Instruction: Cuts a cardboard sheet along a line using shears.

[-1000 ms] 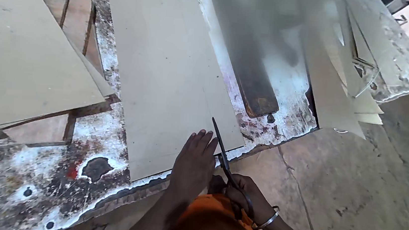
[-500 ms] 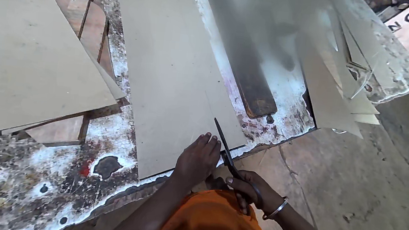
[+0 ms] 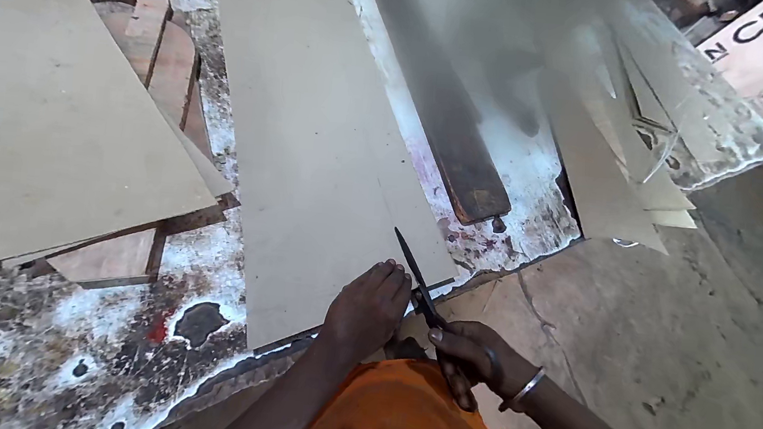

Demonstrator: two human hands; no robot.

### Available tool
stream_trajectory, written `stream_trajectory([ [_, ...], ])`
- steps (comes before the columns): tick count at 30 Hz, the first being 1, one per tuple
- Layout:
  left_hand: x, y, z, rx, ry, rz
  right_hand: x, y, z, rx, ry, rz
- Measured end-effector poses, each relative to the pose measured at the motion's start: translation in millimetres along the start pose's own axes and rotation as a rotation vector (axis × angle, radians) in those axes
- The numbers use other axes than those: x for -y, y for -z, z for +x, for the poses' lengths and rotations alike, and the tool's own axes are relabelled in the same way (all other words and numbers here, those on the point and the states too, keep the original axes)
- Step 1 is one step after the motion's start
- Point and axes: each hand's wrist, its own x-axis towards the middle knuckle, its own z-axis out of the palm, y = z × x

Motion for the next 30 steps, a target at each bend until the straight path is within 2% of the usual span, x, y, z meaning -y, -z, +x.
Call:
stream_trajectory([
  [3,-4,-1,-2,0.024,-0.009,0.013,-49,-3,33,-0.194,0.191,-0.338],
  [5,-6,-1,0,0.014,-0.001,0.001,-56,-9,39,-0.252,0.222,-0.388],
  [8,-9,-12,-9,0.002,0.041,-0.024,-33,-10,19,-0.16,0.095,-0.222],
  [11,-11,-12,-13,0.051,0.175,-0.005,-5,-2,-1,-0.045,-0.025,-0.047],
  [14,-11,-9,-6,0.068,0.232,0.04,6,4,-8,0.003,-0.057,-0.017],
  [18,-10,5,0,0.134,0.177,0.066,-4,10,-2,0.01,0.038,-0.066],
  [21,-7,11,0,0.152,0.199,0.028,-38,7,21,-0.065,0.241,-0.139],
  [23,-5,10,0,0.177,0.194,0.009,-58,6,35,-0.116,0.284,-0.09],
  [25,-6,6,-2,0.191,0.181,0.034,-48,3,25,-0.086,0.187,0.005],
  [28,-12,13,-5,0.148,0.14,0.051,-3,1,-10,0.025,-0.038,0.14],
  [30,-15,19,-3,0.127,0.115,0.075,8,5,-16,0.01,-0.049,0.123],
])
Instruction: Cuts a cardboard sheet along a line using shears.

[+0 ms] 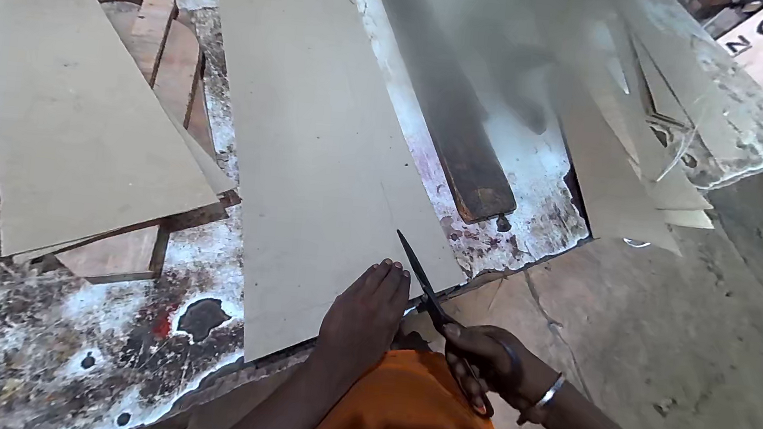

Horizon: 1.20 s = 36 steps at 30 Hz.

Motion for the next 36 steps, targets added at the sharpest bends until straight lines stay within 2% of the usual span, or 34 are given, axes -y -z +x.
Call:
stream_trajectory([
  [4,4,0,-1,0.022,-0.016,0.051,-39,3,39,-0.176,0.24,-0.219],
  [6,5,-6,-5,0.02,-0.008,0.04,-55,-8,54,-0.199,0.311,-0.158],
  [9,3,-9,-5,0.008,0.011,0.008,-51,-16,57,-0.166,0.289,-0.078],
  [15,1,-9,-7,-0.001,0.02,-0.02,-45,-5,54,-0.071,0.267,-0.035],
  [21,2,-12,-14,-0.011,0.033,-0.061,-61,-11,65,-0.102,0.36,-0.023],
  [29,0,-20,-22,-0.066,0.084,-0.124,-63,-11,66,-0.129,0.312,-0.03],
  [36,-3,-24,-26,-0.091,0.127,-0.167,-66,-10,66,-0.11,0.355,-0.105],
])
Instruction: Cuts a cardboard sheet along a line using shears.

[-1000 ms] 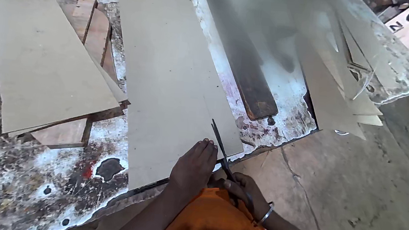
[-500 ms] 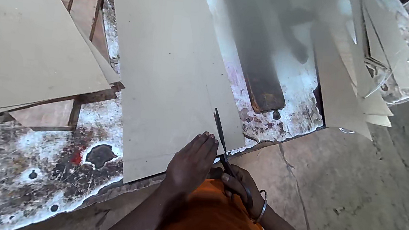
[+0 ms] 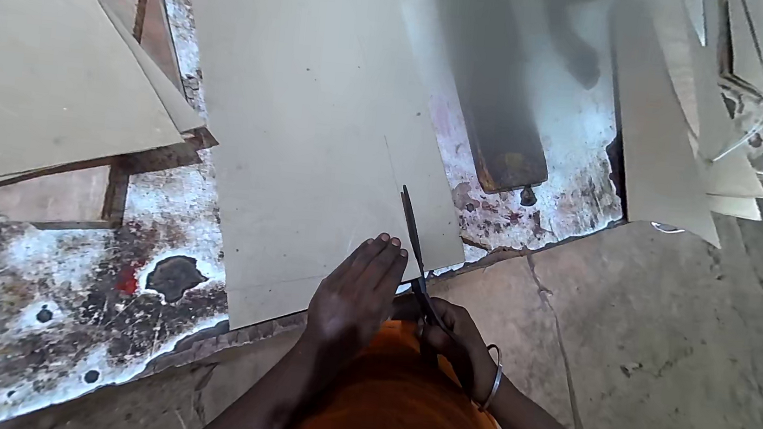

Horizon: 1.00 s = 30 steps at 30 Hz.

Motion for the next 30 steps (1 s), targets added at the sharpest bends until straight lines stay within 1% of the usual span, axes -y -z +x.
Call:
stream_trajectory([
  [5,0,-2,-1,-0.018,0.012,-0.004,3,-2,-3,-0.001,0.01,-0.01],
  [11,-2,5,3,0.009,-0.008,-0.001,20,-2,-7,-0.026,-0.072,0.034],
  [14,-5,14,5,0.016,-0.022,-0.002,29,-3,-9,-0.008,-0.107,0.06],
  [22,-6,15,3,0.049,0.004,-0.017,16,-13,-7,-0.056,-0.03,0.006],
  [26,-7,15,1,0.034,-0.003,-0.012,21,-13,-10,-0.042,-0.08,0.015],
  [30,-9,19,3,0.042,0.01,-0.023,25,-17,-12,-0.081,-0.115,0.049],
])
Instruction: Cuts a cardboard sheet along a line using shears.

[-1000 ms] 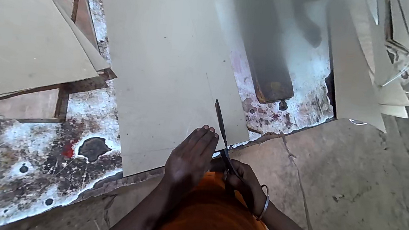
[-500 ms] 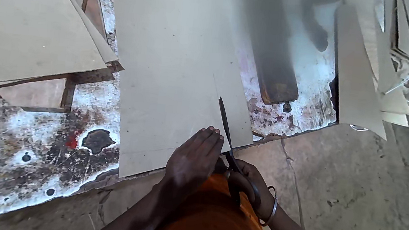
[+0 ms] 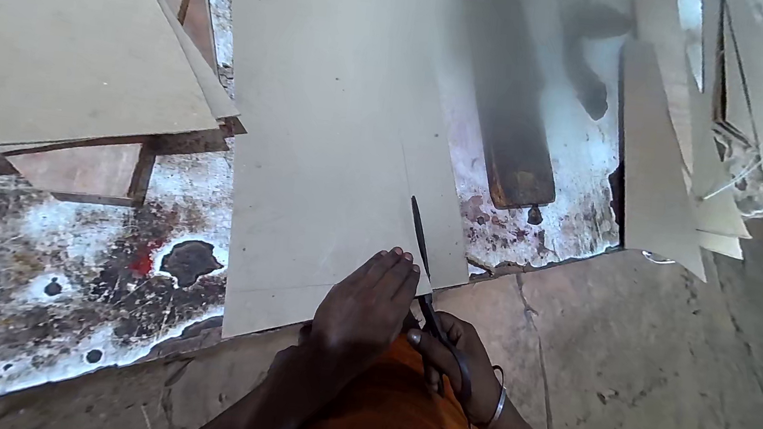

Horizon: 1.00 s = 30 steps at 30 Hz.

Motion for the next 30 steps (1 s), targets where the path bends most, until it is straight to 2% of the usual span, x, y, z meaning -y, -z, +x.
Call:
stream_trajectory([
  [6,-12,22,5,-0.031,0.012,-0.001,21,-6,-1,0.006,-0.001,0.042],
  [17,-14,15,6,0.025,0.027,0.019,15,-2,3,0.022,-0.012,0.017],
  [21,-20,25,8,0.019,0.046,-0.026,22,-4,1,-0.019,-0.028,0.02],
  [25,-29,40,7,0.008,0.051,-0.034,31,-3,1,0.031,-0.021,-0.01],
  [30,-20,32,4,0.002,0.013,-0.06,28,7,7,0.138,-0.019,-0.016],
])
